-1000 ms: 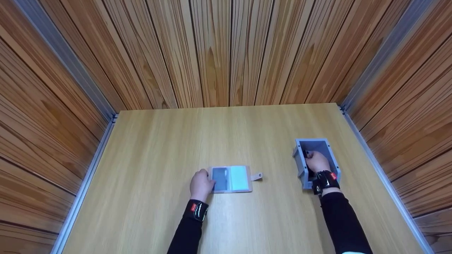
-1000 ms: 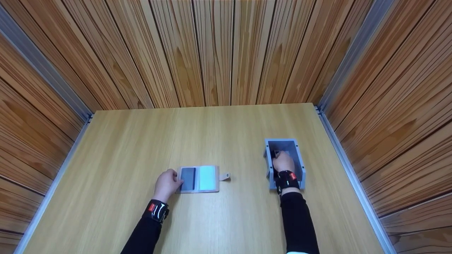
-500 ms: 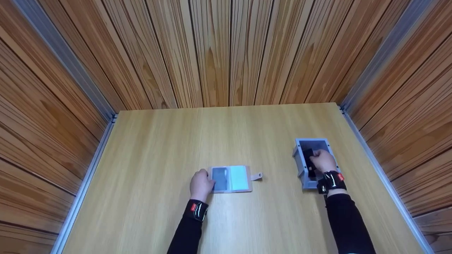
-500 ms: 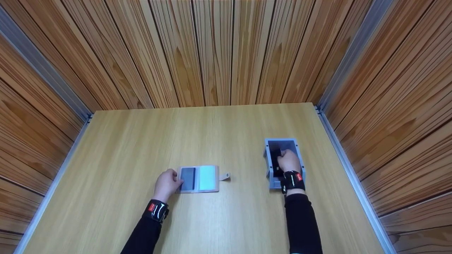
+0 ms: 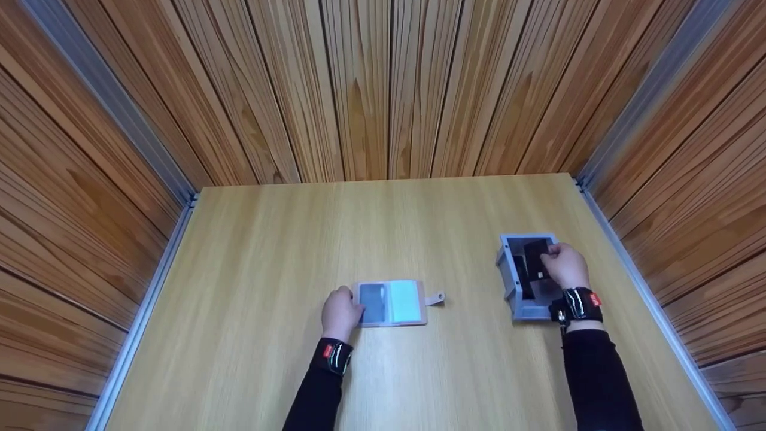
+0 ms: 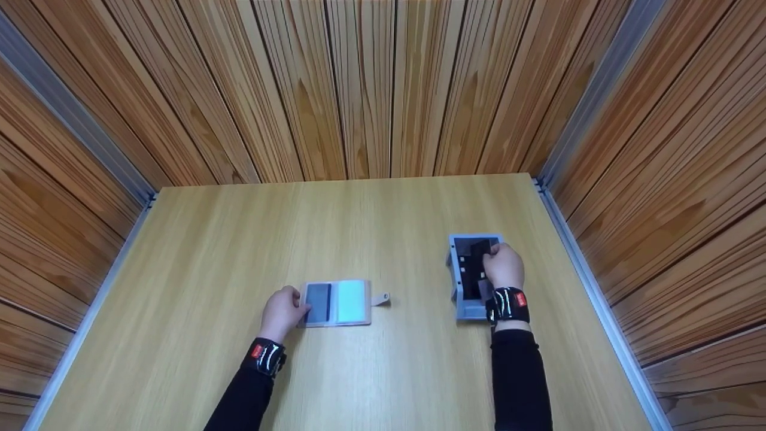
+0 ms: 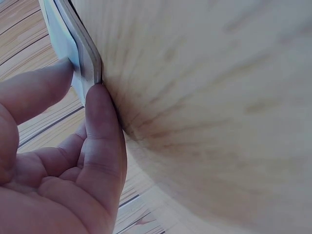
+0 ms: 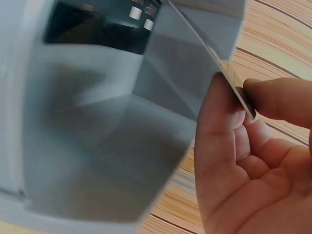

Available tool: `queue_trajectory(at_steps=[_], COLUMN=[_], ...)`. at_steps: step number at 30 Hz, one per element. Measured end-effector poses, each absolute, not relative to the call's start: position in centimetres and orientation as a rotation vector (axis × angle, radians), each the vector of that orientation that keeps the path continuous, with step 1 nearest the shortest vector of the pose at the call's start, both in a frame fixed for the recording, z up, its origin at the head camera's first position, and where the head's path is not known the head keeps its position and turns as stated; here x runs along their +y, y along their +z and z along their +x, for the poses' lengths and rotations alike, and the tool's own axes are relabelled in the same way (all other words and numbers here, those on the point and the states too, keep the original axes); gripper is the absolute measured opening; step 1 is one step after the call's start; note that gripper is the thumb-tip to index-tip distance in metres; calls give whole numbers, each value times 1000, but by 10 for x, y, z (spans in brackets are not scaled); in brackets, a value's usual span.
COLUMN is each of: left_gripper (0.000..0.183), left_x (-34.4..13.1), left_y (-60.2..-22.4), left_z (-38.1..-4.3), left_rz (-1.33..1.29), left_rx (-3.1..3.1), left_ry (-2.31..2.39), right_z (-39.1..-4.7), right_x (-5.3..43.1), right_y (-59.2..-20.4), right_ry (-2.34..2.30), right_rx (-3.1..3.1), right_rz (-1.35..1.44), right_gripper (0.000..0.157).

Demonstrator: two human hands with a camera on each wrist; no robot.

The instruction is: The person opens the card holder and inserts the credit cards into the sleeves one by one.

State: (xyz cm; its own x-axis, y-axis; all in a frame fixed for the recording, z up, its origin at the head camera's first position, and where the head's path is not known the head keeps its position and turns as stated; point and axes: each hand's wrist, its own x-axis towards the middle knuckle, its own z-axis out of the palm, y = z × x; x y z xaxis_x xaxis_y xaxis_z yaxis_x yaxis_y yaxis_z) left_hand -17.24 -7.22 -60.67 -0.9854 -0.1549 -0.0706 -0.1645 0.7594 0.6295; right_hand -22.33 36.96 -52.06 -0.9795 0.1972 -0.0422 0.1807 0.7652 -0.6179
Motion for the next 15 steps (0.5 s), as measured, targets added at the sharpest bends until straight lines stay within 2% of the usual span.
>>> queue_trajectory(at_steps=[15], left_gripper=[23], left_x=[-71], left_y=[-604], left_z=[-172], left_rz=[-290], left_rx=[2906], left_ry=[1056], right_z=[-221], right_x=[345], right_y=[-491], right_ry=[1003], right_rx=[-2780], right_rz=[-264], right_gripper=[28])
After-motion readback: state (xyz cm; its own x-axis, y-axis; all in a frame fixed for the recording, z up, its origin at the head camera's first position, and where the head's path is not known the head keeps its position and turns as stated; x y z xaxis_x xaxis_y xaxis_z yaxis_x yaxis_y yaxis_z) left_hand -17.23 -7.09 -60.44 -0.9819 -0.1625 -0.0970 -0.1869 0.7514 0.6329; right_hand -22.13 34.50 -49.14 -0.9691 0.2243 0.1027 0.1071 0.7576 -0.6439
